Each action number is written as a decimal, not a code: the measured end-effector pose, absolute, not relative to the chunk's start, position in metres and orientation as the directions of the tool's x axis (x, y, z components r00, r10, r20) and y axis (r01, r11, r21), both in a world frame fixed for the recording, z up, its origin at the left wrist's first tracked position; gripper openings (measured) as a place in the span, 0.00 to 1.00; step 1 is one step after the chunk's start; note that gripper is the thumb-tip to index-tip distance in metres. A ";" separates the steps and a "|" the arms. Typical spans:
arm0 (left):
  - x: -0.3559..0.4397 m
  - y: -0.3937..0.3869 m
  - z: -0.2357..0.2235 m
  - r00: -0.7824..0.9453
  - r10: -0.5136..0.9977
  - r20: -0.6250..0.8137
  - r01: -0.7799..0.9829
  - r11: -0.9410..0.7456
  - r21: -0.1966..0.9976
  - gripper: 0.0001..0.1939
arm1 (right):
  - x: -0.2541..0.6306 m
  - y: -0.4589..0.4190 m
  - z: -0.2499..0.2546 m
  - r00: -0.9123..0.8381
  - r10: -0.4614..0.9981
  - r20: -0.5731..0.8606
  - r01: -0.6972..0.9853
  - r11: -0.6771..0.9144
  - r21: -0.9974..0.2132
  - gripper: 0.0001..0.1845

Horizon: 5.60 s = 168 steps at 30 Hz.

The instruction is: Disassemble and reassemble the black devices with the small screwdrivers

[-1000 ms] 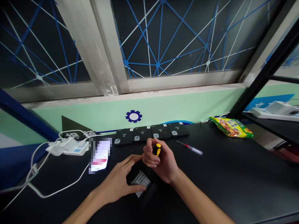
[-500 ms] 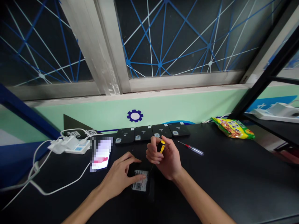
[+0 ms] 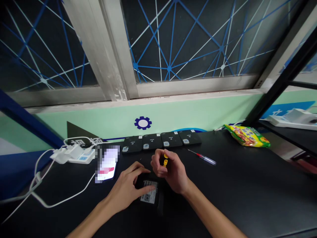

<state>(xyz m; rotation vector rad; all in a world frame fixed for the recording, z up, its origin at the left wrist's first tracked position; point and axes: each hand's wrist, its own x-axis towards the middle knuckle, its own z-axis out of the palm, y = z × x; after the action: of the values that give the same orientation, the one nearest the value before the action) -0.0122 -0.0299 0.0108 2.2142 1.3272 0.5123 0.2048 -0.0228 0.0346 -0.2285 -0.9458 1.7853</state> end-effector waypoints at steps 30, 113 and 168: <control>-0.013 -0.027 0.015 0.459 0.887 0.047 0.637 -0.366 0.678 0.18 | 0.197 -0.022 0.028 -0.283 0.924 0.257 -0.623 0.027 -0.782 0.08; -0.013 -0.026 0.015 0.460 0.888 0.017 0.645 -0.348 0.681 0.18 | 0.199 -0.024 0.032 -0.376 0.881 0.289 -0.626 -0.011 -0.780 0.20; -0.012 -0.029 0.011 0.417 0.906 0.067 0.688 -0.363 0.628 0.19 | 0.203 -0.026 0.036 -0.413 0.880 0.235 -0.591 -0.063 -0.804 0.22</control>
<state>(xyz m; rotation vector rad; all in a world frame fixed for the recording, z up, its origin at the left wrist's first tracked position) -0.0120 -0.0291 0.0109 2.1606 1.3475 0.5590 0.2026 -0.0258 0.0364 -0.3865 -1.0760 1.7069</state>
